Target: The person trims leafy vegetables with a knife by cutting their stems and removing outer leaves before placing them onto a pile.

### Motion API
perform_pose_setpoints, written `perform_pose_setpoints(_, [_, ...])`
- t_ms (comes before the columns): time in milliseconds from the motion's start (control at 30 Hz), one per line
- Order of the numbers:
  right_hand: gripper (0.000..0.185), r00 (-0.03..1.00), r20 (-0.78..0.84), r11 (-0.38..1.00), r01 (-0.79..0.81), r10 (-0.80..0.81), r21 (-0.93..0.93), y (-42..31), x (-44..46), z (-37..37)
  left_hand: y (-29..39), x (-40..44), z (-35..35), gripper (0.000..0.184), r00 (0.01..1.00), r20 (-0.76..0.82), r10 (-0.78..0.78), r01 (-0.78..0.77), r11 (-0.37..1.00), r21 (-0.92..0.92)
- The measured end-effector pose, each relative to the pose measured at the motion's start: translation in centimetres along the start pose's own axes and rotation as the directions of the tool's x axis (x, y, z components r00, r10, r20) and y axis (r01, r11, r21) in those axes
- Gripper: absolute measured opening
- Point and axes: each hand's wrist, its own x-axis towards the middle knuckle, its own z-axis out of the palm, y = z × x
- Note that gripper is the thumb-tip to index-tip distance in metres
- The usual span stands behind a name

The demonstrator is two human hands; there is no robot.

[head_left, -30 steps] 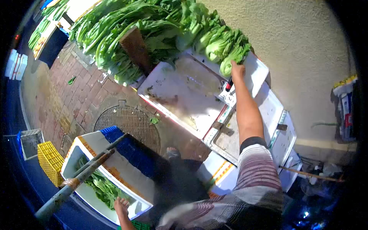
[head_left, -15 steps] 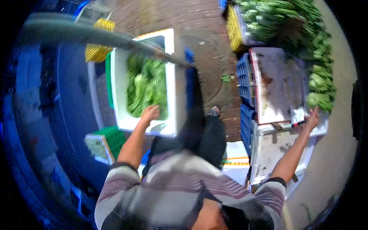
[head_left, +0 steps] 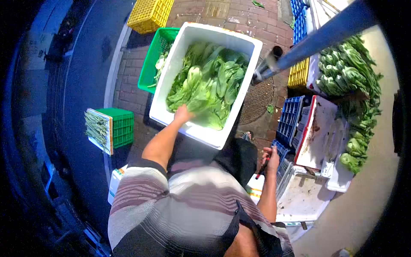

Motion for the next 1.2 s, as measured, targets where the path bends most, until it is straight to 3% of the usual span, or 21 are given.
perform_pose_setpoints(100, [0.052,1.0,0.025,1.0,0.013,-0.013,-0.005,1.5,-0.7,4.2,-0.9,1.5,1.7,0.106,0.995,-0.055,0.082,-0.077,0.994,0.079])
perform_pose_setpoints(133, [0.051,1.0,0.013,1.0,-0.024,0.024,0.015,0.7,-1.9,5.3,-1.0,2.4,2.3,0.114,0.999,0.029,0.029,-0.032,0.994,0.1])
perform_pose_setpoints(233, [0.05,1.0,-0.016,1.0,-0.012,0.013,0.022,0.1,-3.5,7.0,-0.1,3.5,2.2,0.113,0.998,0.024,0.056,-0.058,0.993,0.1])
perform_pose_setpoints(267, [0.048,0.996,-0.041,0.994,-0.076,0.079,0.078,-1.0,-4.5,7.9,-0.2,3.9,2.4,0.094,0.991,-0.065,0.118,-0.114,0.992,0.06])
perform_pose_setpoints(367, [0.046,0.994,-0.109,0.999,0.017,-0.012,0.04,-0.9,-5.0,7.9,-0.7,6.2,2.6,0.074,0.996,0.01,0.091,-0.091,0.994,0.054])
perform_pose_setpoints(400, [0.045,0.995,-0.102,0.998,0.002,0.005,0.065,-1.3,-5.4,8.2,-1.1,6.0,2.5,0.058,0.983,-0.09,0.161,-0.162,0.987,-0.002])
perform_pose_setpoints(500, [0.046,0.982,-0.036,0.972,0.178,-0.186,-0.154,-2.9,-5.8,10.8,-1.6,5.5,-0.7,0.054,0.98,-0.127,0.15,-0.171,0.97,-0.174])
perform_pose_setpoints(533, [0.045,0.991,-0.013,0.988,0.131,-0.133,-0.077,-3.7,-6.4,11.9,-1.7,5.3,-2.3,0.058,0.986,-0.115,0.123,-0.151,0.945,-0.288])
perform_pose_setpoints(567, [0.041,0.982,0.027,0.982,0.185,-0.184,-0.039,-4.3,-6.4,13.7,-2.1,4.5,-4.0,0.06,0.994,-0.05,0.093,-0.106,0.841,-0.531])
perform_pose_setpoints(633, [0.036,0.989,-0.05,0.967,0.125,-0.14,-0.221,-5.1,-5.0,16.6,-4.5,4.3,-6.0,0.06,0.994,0.06,0.094,-0.001,0.542,-0.84])
perform_pose_setpoints(667, [0.034,0.983,0.052,0.955,0.186,-0.178,-0.231,-7.6,-6.2,19.7,-3.5,1.7,-8.9,0.049,0.992,-0.03,0.126,-0.056,0.212,-0.976])
perform_pose_setpoints(700, [0.035,0.973,0.102,0.957,0.223,-0.207,-0.184,-8.8,-6.4,22.6,-2.9,-0.9,-12.0,0.041,0.992,-0.003,0.128,0.008,-0.091,-0.996])
perform_pose_setpoints(800, [0.034,0.915,0.306,0.918,0.336,-0.265,-0.21,-10.7,-5.1,30.7,-4.6,-4.3,-17.7,0.04,0.999,0.014,0.047,0.036,-0.525,-0.85])
perform_pose_setpoints(900, [0.029,0.796,0.518,0.857,0.473,-0.313,-0.207,-14.2,-7.7,41.9,-6.8,-6.3,-21.0,0.05,1.0,-0.01,0.026,0.01,-0.685,-0.728])
perform_pose_setpoints(933, [0.03,0.787,0.579,0.833,0.457,-0.216,-0.311,-15.8,-9.0,45.5,-7.5,-6.4,-21.3,0.053,0.999,0.013,-0.029,-0.012,-0.737,-0.676])
perform_pose_setpoints(967, [0.034,0.66,0.675,0.672,0.667,-0.33,-0.323,-15.6,-7.9,48.1,-8.5,-6.2,-21.2,0.056,0.996,0.043,-0.08,-0.037,-0.785,-0.619])
perform_pose_setpoints(1100, [0.045,0.4,0.855,0.362,0.89,-0.33,-0.277,-15.8,-10.7,55.7,-11.7,-5.8,-21.8,0.043,0.998,0.007,0.055,0.053,-0.922,-0.383])
perform_pose_setpoints(1133, [0.051,0.362,0.881,0.329,0.908,-0.303,-0.26,-15.0,-11.3,56.6,-12.4,-5.5,-21.5,0.042,0.998,0.001,0.063,0.059,-0.925,-0.376])
perform_pose_setpoints(1167, [0.055,0.413,0.891,0.211,0.903,-0.19,-0.374,-13.9,-11.1,57.0,-12.7,-5.8,-21.5,0.042,0.998,-0.003,0.07,0.064,-0.927,-0.369])
perform_pose_setpoints(1200, [0.056,0.389,0.906,0.154,0.918,-0.166,-0.366,-12.9,-11.3,57.2,-13.1,-6.0,-21.2,0.041,0.997,-0.004,0.079,0.072,-0.93,-0.361])
